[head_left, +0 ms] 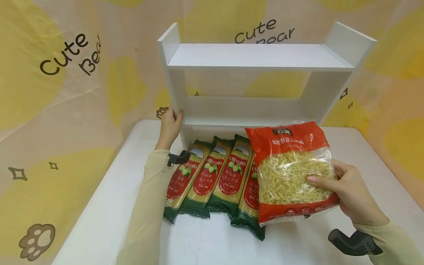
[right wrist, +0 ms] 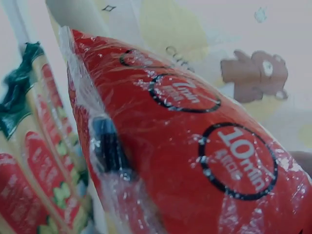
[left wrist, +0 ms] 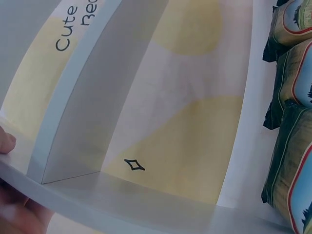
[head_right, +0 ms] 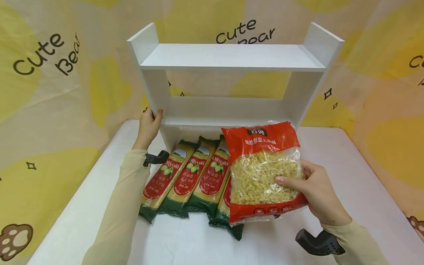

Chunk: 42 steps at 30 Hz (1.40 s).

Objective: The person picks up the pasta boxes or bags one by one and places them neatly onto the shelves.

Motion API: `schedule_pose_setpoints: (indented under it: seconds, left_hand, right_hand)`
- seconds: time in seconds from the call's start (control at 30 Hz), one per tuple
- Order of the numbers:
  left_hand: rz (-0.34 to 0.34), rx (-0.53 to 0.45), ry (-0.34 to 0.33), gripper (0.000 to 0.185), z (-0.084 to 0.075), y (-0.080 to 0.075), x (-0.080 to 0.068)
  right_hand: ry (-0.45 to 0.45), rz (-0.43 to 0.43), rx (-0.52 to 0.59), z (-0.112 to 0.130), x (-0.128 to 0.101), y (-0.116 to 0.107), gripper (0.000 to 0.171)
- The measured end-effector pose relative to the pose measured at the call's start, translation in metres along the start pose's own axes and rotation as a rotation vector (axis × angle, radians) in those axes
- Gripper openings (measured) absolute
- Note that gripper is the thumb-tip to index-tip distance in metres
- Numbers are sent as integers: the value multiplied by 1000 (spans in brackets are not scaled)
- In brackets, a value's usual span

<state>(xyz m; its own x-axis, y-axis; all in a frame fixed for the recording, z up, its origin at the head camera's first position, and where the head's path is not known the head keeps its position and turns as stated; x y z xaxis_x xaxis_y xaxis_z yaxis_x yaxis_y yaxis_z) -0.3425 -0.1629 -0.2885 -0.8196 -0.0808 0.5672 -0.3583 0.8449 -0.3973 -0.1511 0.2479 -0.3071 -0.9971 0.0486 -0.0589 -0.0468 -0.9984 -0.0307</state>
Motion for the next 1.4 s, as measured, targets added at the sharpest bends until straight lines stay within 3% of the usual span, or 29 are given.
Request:
schedule_pose_setpoints:
  seconds: [0.3,0.57,0.77,0.97,1.2,1.4]
  left_hand:
    - [-9,-7,-41,31,5,0,2]
    - [76,-135,-107,35,8,1,2]
    - [80,-130,-127,35,4,-1,3]
    - [62,-79,-96,35,1,-2,-2]
    - [71,-125,-88,38,3,-1,-3]
    - [68,-118,-86,37,4,-2,-4]
  right_hand:
    - [-77,13,69,37,-5,4,34]
    - [-88,14,116,59,-1,0,37]
    - [-158,14,204,77,2,2,39]
    - [-185,34,262,94,8,5,36]
    - [-199,-42,186,113,22,7,38]
    - [-205,-18,246,134,37,21,37]
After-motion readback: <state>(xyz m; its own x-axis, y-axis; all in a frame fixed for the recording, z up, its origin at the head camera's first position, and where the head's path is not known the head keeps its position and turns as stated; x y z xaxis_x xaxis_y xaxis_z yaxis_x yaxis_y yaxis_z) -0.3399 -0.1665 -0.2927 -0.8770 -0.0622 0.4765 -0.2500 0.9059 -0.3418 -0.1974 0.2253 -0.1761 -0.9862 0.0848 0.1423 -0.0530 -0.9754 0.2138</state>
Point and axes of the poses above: each hand's wrist, its own x-axis towards the middle knuckle, its own y-axis out of the palm, z = x × y, the point moved 7 cm from there along x, towards the middle knuckle, and after that the axes turned 5 degrees about -z, right-handed, at the moved point
